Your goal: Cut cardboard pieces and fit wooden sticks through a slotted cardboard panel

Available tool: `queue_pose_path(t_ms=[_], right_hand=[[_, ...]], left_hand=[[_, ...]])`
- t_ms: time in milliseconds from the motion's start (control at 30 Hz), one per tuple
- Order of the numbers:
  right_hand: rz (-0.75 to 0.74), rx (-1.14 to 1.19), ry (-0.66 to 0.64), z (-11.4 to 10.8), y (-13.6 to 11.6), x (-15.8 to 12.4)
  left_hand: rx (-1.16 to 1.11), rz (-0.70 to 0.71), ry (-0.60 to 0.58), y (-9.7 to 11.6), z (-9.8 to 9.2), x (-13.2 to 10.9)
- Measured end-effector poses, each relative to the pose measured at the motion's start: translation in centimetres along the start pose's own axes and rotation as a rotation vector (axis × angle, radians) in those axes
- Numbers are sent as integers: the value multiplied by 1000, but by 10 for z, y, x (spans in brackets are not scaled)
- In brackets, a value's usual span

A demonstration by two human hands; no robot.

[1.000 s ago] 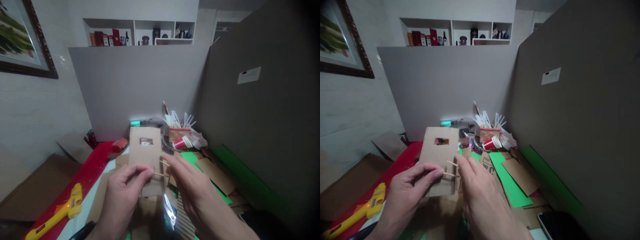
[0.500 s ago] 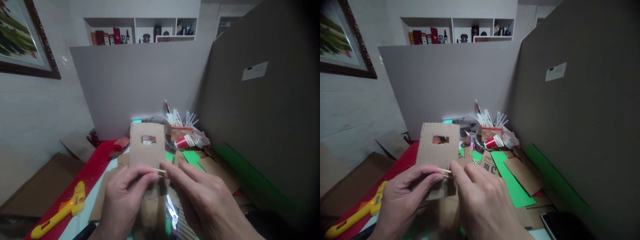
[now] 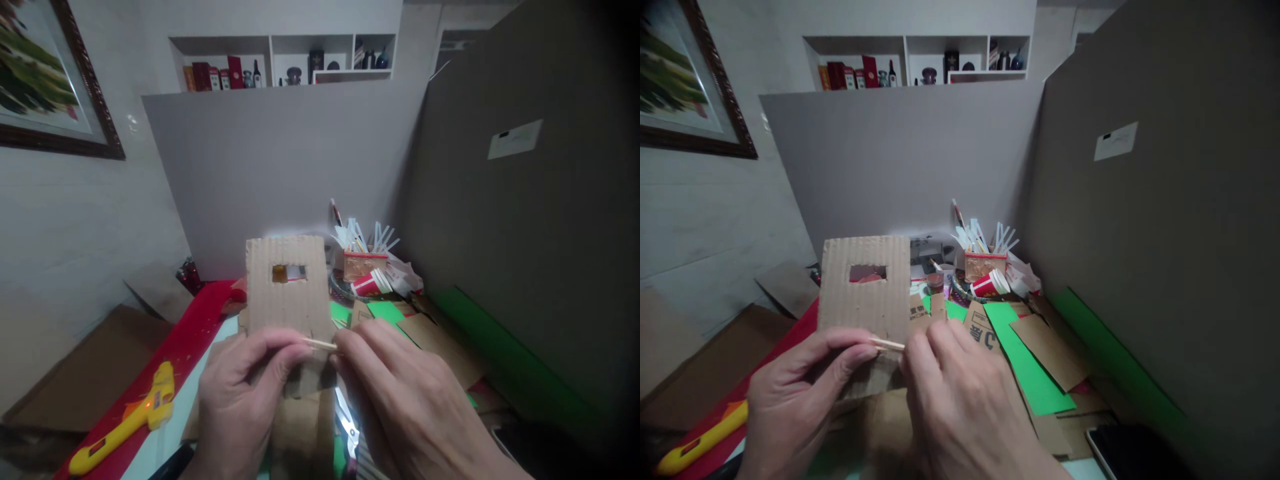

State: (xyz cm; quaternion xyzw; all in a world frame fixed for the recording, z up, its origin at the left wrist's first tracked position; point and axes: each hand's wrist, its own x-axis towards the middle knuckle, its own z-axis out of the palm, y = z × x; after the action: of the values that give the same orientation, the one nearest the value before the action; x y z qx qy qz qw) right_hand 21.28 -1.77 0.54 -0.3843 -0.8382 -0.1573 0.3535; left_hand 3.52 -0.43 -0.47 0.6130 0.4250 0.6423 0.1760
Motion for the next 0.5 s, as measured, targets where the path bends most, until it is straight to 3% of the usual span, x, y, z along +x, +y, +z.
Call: queue_pose_path(t_ms=[133, 267, 400, 500], right_hand=[[-31, 0, 33, 4, 2, 1], [-27, 16, 29, 4, 4, 0], [67, 161, -113, 2, 6, -1], [131, 290, -205, 0, 8, -1]], left_hand=[[-24, -31, 22, 1, 2, 1], [-65, -38, -48, 0, 0, 5], [-98, -104, -218, -2, -8, 9], [-179, -194, -281, -4, -11, 9]])
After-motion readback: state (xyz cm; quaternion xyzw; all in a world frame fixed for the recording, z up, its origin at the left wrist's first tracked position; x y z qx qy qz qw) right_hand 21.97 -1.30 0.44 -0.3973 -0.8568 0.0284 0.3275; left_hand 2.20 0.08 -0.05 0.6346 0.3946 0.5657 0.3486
